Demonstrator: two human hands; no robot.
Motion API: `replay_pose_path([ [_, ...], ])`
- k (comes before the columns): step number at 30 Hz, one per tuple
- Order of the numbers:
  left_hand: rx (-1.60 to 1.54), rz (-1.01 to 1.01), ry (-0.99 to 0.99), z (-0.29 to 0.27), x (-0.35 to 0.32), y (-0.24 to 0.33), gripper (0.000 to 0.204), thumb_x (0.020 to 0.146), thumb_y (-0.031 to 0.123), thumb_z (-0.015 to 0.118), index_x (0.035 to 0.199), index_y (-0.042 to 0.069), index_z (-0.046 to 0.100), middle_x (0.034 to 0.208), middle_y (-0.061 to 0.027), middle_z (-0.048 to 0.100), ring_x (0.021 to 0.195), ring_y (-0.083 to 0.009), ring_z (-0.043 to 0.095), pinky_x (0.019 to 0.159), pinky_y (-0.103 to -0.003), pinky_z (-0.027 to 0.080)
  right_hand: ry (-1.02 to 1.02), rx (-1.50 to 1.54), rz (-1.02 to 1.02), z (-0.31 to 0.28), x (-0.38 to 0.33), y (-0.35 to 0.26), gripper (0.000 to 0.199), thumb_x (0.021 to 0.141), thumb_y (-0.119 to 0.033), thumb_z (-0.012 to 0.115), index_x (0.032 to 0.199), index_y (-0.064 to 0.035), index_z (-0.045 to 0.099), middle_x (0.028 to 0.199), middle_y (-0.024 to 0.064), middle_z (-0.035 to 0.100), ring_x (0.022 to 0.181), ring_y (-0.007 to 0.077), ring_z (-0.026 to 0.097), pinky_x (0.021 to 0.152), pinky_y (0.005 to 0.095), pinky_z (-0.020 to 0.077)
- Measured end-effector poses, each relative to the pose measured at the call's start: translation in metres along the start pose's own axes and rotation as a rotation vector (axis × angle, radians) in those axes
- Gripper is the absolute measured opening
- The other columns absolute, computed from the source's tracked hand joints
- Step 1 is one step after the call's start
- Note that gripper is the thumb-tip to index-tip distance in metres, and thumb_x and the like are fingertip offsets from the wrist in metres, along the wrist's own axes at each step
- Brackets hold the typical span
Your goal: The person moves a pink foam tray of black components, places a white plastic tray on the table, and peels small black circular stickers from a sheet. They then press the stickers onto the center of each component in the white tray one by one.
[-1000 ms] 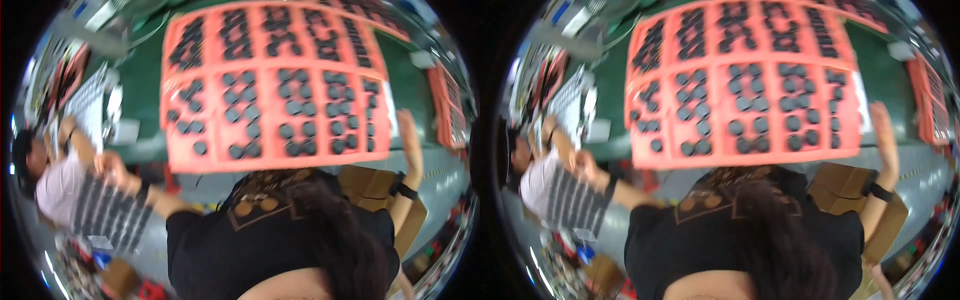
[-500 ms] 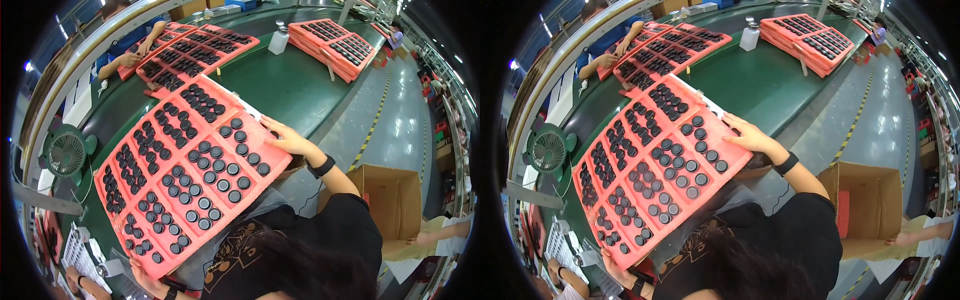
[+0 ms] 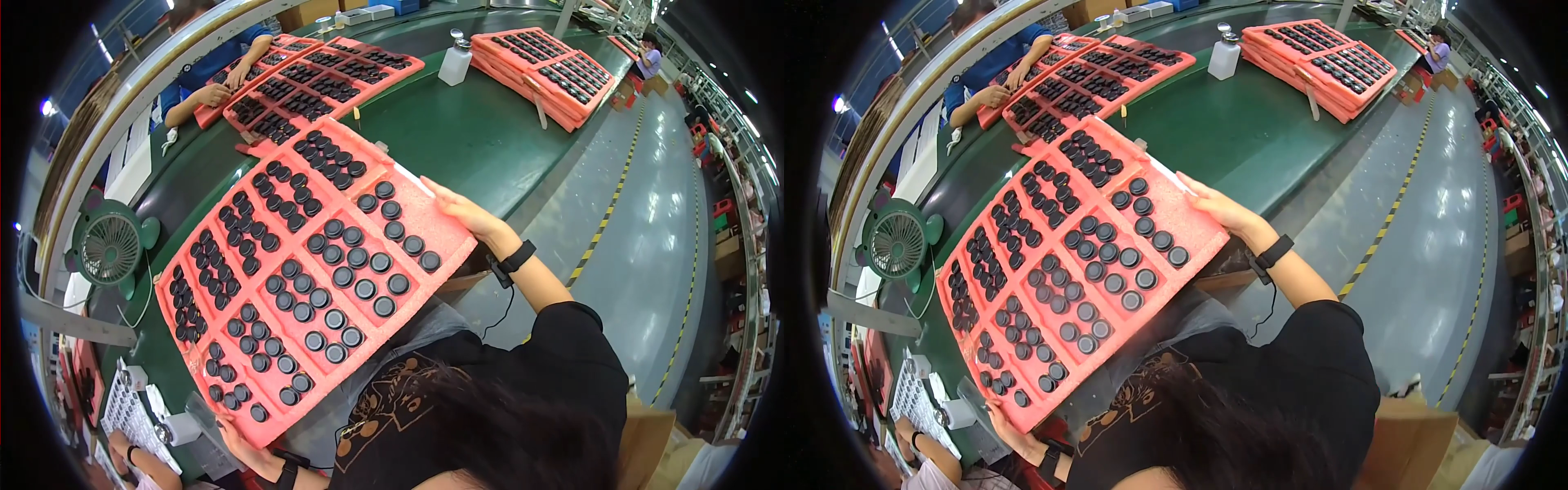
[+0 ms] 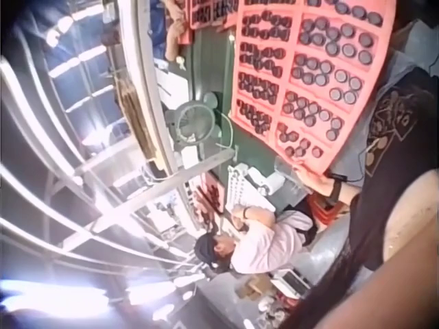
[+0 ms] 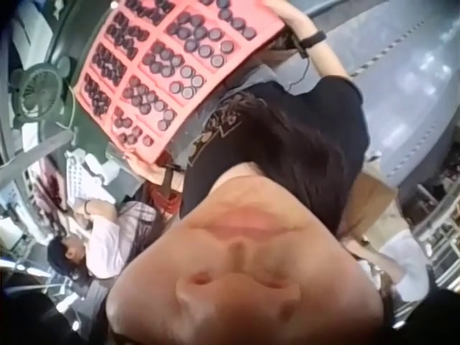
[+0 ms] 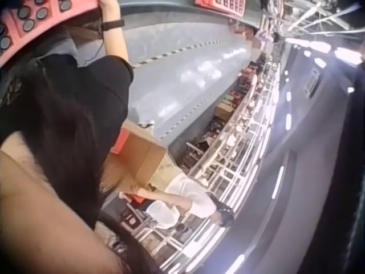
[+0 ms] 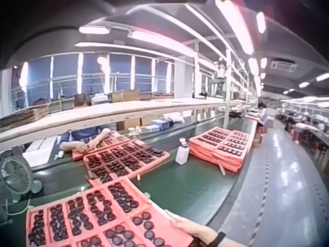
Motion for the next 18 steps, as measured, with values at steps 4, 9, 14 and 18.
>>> replay_pose_path([
  [4,0.146,0.019,-0.048,0.004,0.002,0.015,0.022,0.090,0.025,0.043,0.073,0.011,0.040,0.084,0.0006,0.045,0.083,-0.0109,0.046,0.078,-0.027,0.039,0.002,-0.071,-0.039,0.009,-0.001,0.009,0.067,0.086,-0.032,0.048,0.135,-0.0046,0.012,0.139,0.0098,0.017,0.126,0.0179,0.020,0.102,0.0303,0.0189],
  [9,0.193,0.005,0.011,-0.004,0.008,0.021,0.021,0.089,0.024,0.045,0.073,0.011,0.041,0.081,0.0006,0.044,0.081,-0.0109,0.046,0.077,-0.026,0.039,-0.004,-0.347,-0.097,0.005,0.005,0.016,0.063,0.087,-0.030,0.046,0.135,-0.0036,0.014,0.141,0.0096,0.009,0.129,0.0177,0.010,0.103,0.0303,0.0120],
  [14,0.084,-0.024,0.089,0.000,0.007,0.015,0.020,0.088,0.021,0.047,0.073,0.010,0.042,0.080,0.0002,0.044,0.079,-0.0101,0.045,0.078,-0.025,0.037,-0.065,-0.291,-0.129,0.003,0.002,0.013,0.061,0.087,-0.028,0.045,0.134,-0.0025,0.016,0.142,0.0092,0.006,0.130,0.0182,0.006,0.104,0.0305,0.0081],
  [18,0.090,0.030,0.084,-0.012,0.004,0.015,0.020,0.089,0.020,0.046,0.072,0.009,0.043,0.080,0.0006,0.045,0.078,-0.0086,0.045,0.076,-0.024,0.037,-0.053,-0.356,-0.137,0.009,0.005,0.006,0.061,0.086,-0.027,0.046,0.133,-0.0008,0.019,0.141,0.0094,0.010,0.130,0.0195,0.007,0.104,0.0312,0.0075],
])
Point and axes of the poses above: each hand's wrist, its own x-axis towards the middle knuckle, its own z-axis out of the palm, y = z × x, the point moved 6 cm from there along x, towards the middle knuckle
